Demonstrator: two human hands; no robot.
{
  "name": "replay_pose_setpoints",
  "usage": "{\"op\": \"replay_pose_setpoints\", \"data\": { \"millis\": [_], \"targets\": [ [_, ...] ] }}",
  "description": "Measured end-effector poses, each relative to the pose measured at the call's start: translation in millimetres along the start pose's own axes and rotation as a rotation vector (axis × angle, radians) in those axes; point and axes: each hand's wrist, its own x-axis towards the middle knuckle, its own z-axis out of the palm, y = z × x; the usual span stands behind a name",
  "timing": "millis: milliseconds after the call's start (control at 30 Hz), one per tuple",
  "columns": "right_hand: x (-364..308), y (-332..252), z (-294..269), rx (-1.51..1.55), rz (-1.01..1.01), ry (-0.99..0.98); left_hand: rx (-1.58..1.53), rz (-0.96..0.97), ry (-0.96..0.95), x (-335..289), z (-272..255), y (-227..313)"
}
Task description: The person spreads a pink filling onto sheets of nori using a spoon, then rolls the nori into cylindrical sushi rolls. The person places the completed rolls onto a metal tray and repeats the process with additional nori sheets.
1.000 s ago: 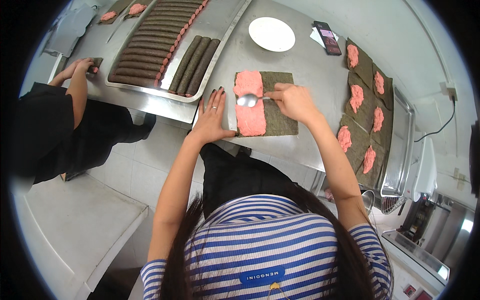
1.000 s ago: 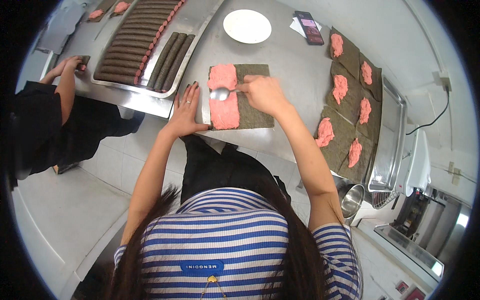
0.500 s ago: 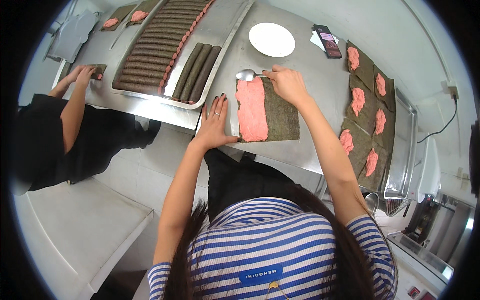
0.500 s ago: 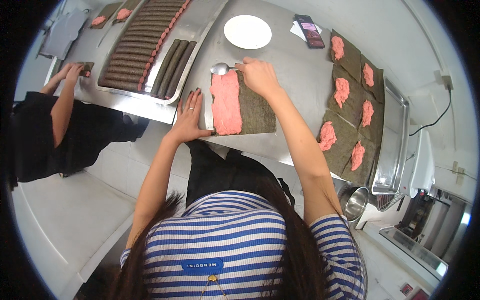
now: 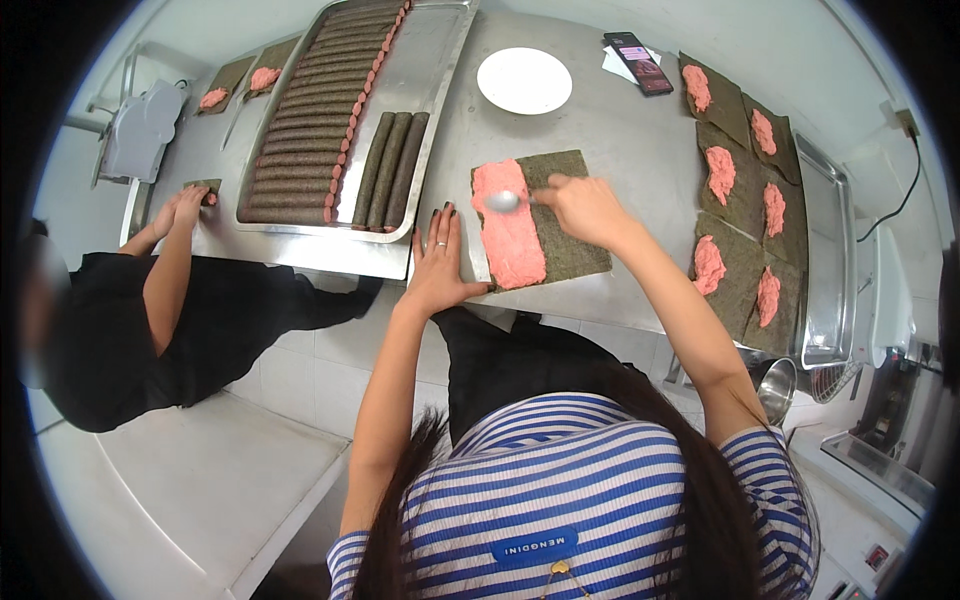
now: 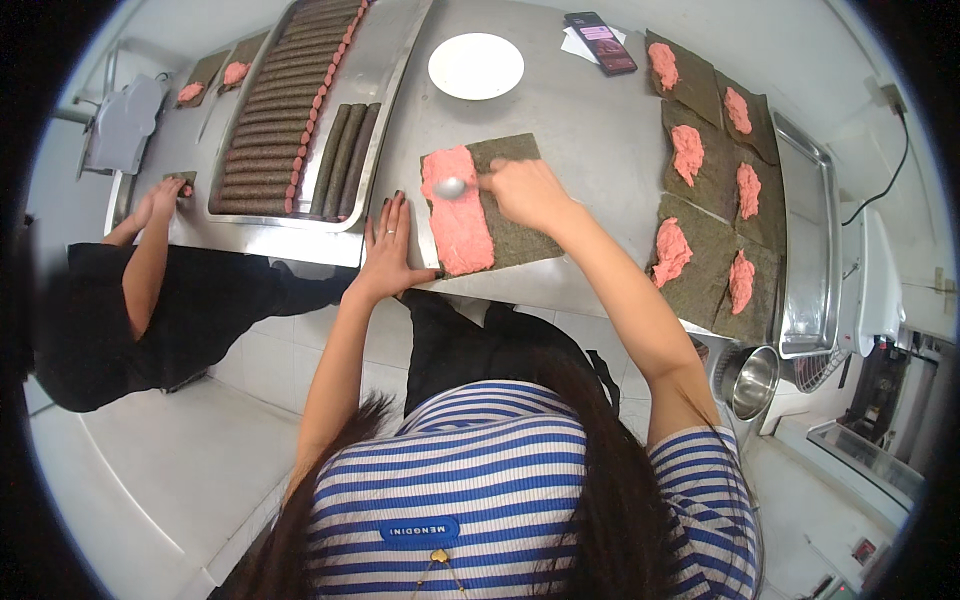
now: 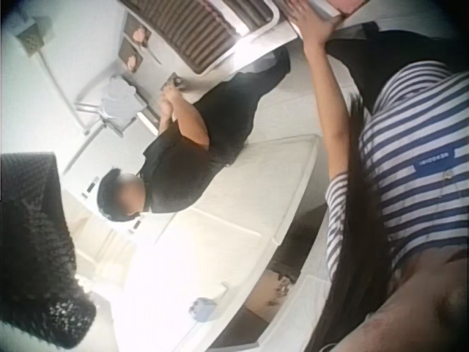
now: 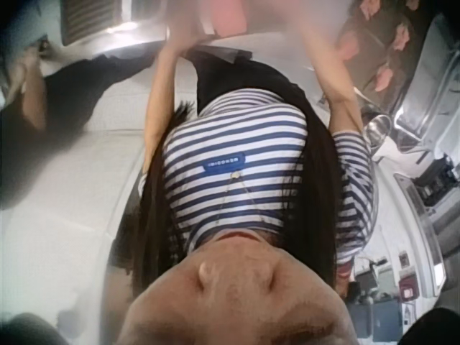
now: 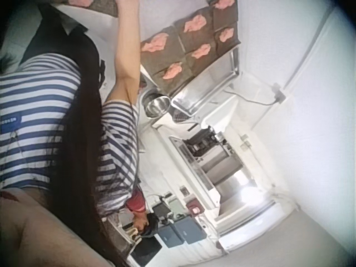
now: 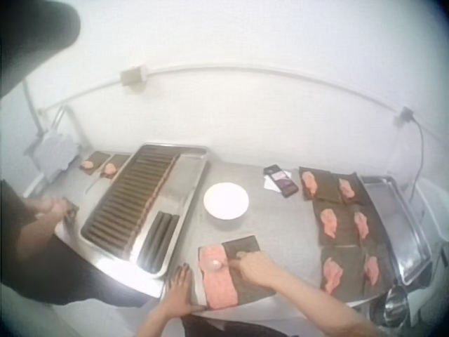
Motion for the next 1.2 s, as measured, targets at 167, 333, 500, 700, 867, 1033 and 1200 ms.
{"op": "replay_pose_setpoints", "data": {
  "millis": [167, 333, 500, 700, 867, 1033, 1200],
  "targets": [
    [-7, 4, -16, 0.047, -0.044, -0.027, 0.001, 0.020, 0.017, 0, 0, -3],
    [9, 8, 0, 0.011, 0.042, 0.132, 0.017, 0.009, -0.005, 4, -4, 1],
    [-40, -23, 15, 0.031, 0.001, -0.029, 0.027, -0.026, -0.020, 2, -9, 7],
    [-67, -21, 3, 0.138, -0.060, -0.055, 0.021, -0.040, -0.036, 2, -9, 7],
    [-50, -10, 10, 0.033, 0.082, 0.072, 0.029, -0.035, -0.047, 5, -10, 8],
    [-82, -39, 34, 0.046, 0.003, 0.020, 0.011, -0.024, -0.019, 3, -8, 7],
    [-90, -40, 28, 0.147, 0.054, 0.102, 0.013, -0.024, -0.021, 3, -6, 6]
  ]
}}
